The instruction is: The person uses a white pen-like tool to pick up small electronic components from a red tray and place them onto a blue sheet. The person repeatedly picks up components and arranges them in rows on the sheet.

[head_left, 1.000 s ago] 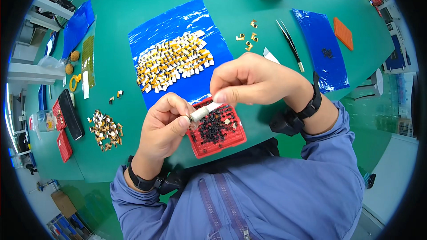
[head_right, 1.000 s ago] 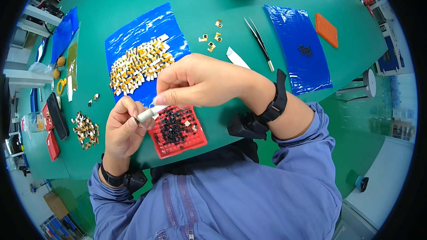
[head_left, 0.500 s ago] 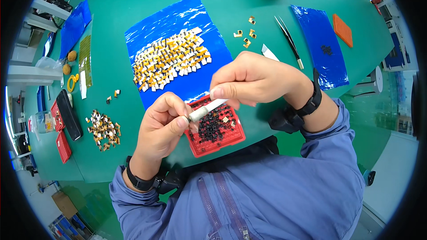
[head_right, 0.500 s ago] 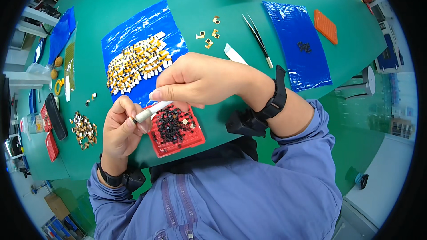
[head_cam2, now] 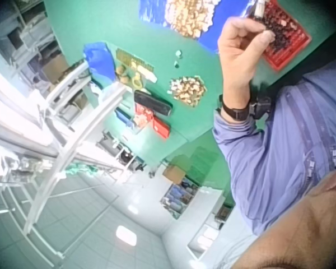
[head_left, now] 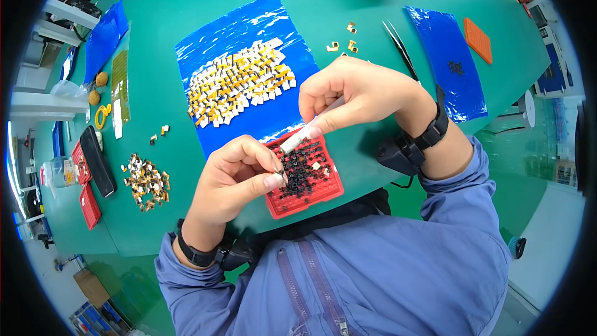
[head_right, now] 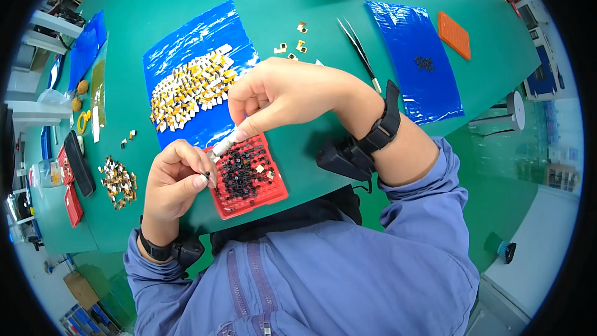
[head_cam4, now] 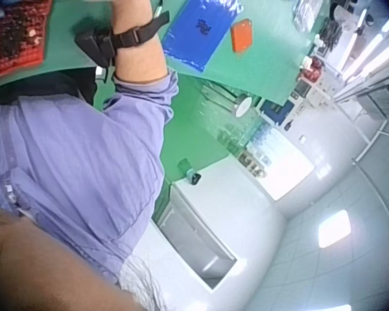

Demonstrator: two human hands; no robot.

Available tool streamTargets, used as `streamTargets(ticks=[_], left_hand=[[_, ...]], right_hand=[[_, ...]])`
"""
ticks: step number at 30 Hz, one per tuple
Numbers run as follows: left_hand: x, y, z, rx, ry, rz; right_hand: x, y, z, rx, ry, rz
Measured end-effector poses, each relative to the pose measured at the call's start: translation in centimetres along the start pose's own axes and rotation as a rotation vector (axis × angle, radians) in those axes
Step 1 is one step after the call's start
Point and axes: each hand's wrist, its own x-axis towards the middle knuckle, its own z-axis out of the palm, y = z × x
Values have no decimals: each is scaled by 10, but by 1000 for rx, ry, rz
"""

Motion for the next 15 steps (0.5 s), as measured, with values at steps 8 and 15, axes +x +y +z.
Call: streamTargets(ticks=[8,15], left_hand=[[3,-7,-5,-92,-21,81],[3,-7,-3,-83,-14,154]], right_hand=[[-1,-7,11,201,9,-71],[1,-8,12,218,44,-84]])
